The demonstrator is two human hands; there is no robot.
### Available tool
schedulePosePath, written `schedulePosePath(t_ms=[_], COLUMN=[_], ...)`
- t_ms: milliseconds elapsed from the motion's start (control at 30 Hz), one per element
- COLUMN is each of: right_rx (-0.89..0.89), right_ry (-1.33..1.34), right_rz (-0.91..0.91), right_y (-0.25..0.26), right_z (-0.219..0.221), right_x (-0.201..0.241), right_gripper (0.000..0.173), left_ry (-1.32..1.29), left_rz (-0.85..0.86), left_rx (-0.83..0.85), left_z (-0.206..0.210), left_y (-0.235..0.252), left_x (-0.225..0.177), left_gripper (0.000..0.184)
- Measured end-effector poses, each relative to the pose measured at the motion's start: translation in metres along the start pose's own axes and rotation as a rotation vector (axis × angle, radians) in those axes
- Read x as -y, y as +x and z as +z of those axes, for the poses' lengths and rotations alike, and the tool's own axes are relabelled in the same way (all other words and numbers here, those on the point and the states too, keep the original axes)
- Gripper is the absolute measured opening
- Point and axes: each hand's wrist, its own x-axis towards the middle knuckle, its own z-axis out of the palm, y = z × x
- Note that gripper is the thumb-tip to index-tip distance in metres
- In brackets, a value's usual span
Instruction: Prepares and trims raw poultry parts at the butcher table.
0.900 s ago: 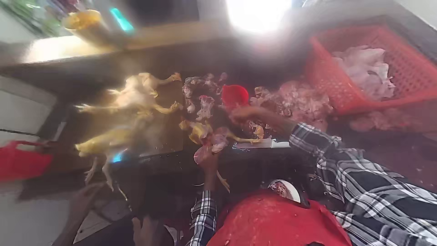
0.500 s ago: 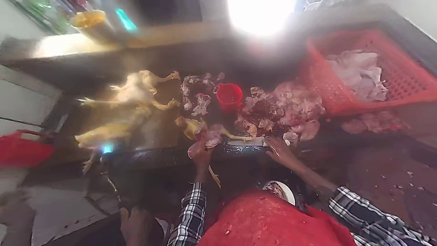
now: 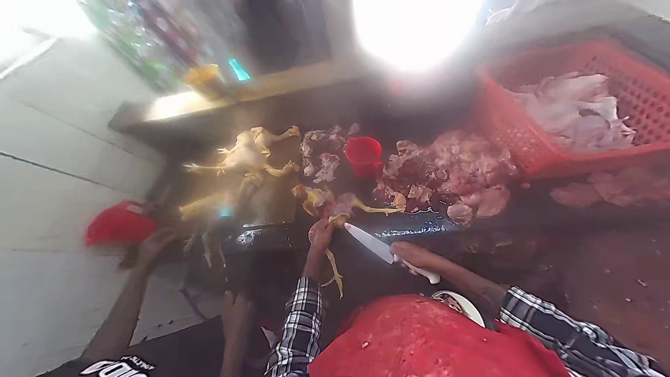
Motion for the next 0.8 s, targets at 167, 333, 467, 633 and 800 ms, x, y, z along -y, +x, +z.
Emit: schedulePosePath(t_ms=[167,333,467,633,800], right_rx=[0.053,0.103,0.162,0.174,-0.016], right_ry=[-0.038,0.04,0.068,0.249,0.214], right_rz=[0.03,0.03,0.034,-0.052,-0.2], right_y=[0.023,0.057,0.078,0.125,0.076], right_z=[-0.002,-0.008,-0.005,0.032,0.024], right_x=[0.017,0.03,0.057,0.086,0.139], right_gripper=[0.042,0.042,0.046,0.046,0.048], left_ry=[0.094,0.191,0.232,0.261,0.197], left_rz=[0.197,0.215,0.138,0.184,0.293], left_rx=[-0.076,-0.243,-0.239,-0.16,-0.096], left_z=[-0.001,0.008,0.01,0.018,0.02], left_y=[-0.007,-0.027,-0.032,-0.029,-0.048], left_x=[0.011,0.008,0.0,0.007,0.008], left_gripper=[0.034,0.036,0.04,0.035,0.028])
